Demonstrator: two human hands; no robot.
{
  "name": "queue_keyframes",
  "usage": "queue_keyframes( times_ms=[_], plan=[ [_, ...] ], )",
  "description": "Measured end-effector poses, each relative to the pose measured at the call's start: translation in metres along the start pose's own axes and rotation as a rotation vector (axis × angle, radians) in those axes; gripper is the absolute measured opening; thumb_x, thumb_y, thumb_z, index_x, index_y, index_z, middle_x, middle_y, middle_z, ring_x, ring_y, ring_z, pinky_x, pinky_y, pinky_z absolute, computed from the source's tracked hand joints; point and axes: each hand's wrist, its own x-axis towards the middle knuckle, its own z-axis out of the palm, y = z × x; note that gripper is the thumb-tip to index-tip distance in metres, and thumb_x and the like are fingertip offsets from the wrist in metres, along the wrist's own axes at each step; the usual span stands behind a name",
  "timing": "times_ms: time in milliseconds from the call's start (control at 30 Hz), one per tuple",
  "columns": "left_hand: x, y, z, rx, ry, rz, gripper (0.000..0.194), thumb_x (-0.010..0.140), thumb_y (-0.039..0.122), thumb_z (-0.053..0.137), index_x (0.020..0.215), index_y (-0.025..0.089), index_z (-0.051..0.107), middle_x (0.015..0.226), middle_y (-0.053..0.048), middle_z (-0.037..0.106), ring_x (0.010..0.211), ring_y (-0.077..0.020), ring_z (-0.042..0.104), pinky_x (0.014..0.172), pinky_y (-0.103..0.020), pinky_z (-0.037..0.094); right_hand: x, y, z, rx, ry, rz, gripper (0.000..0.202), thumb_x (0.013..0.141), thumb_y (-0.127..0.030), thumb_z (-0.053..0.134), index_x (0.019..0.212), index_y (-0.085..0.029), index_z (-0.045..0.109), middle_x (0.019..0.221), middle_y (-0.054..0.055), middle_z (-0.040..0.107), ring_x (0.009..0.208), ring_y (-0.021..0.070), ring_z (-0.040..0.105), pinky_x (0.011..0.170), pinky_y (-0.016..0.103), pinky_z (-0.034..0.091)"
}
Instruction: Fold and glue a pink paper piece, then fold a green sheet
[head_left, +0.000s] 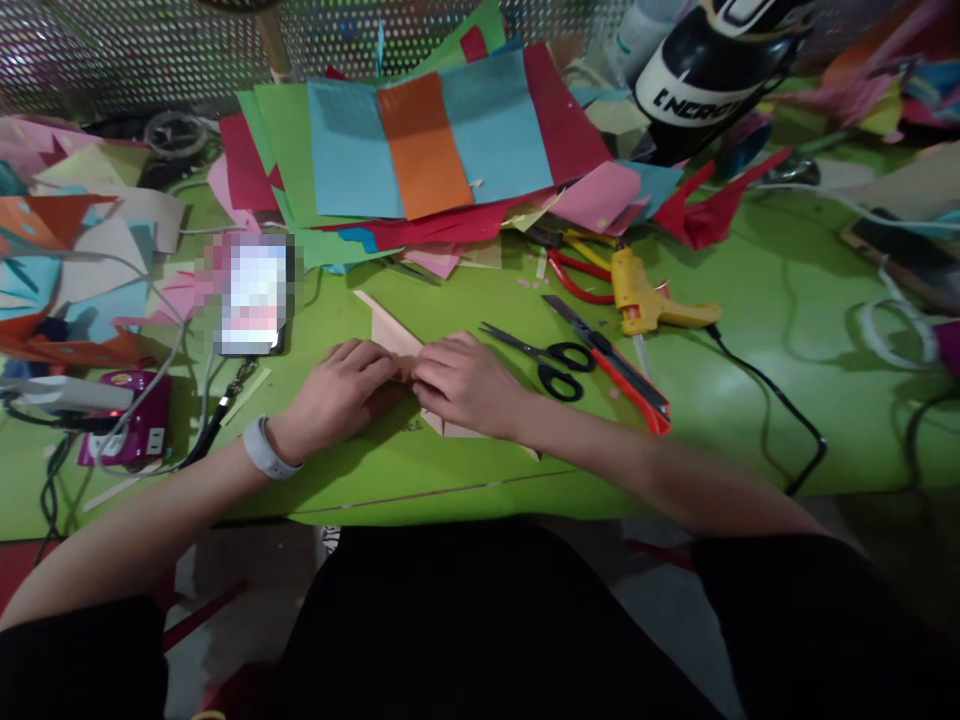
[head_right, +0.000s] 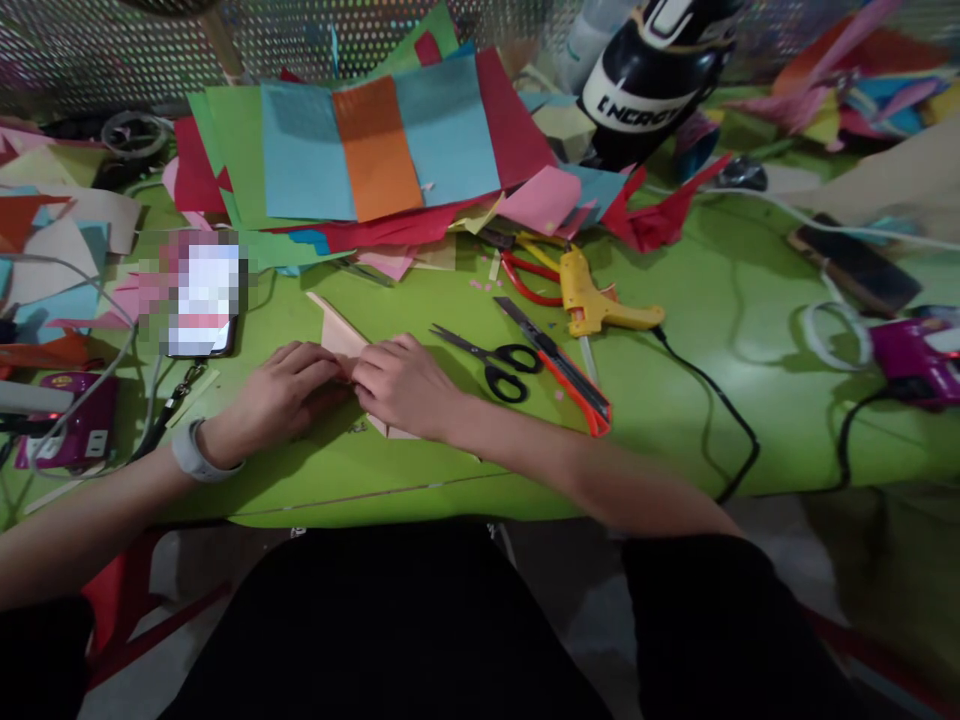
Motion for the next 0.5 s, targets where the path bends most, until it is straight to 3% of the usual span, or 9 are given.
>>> queue_keyframes(
  times_ms=[233,500],
  plan=[
    [0.000,-0.001,0.011,0.013,0.097,-0.044,0.017,0.098,0.026,0.051,0.094,0.017,0.065,0.094,-0.008,0.068,0.088,-0.0216,0.062,0.093,-0.043,0.049,-0.008,0.012,-0.013,0.155,0.132,0.116,0.018,0.095,-0.019,0.051,0.100,-0.016,0.068,0.097,0.009,0.069,0.090,0.0206,0.061,0.081,0.036,0.044],
    [0.003,-0.004,0.011,-0.062,0.041,-0.089,0.017,0.098,0.024,0.050,0.095,0.016,0.064,0.094,-0.010,0.067,0.089,-0.0224,0.059,0.083,-0.041,0.051,-0.016,0.013,-0.008,0.130,0.136,0.085,0.014,0.089,-0.017,0.056,0.092,-0.018,0.070,0.094,0.008,0.067,0.088,0.0215,0.059,0.079,0.037,0.045]
  ],
)
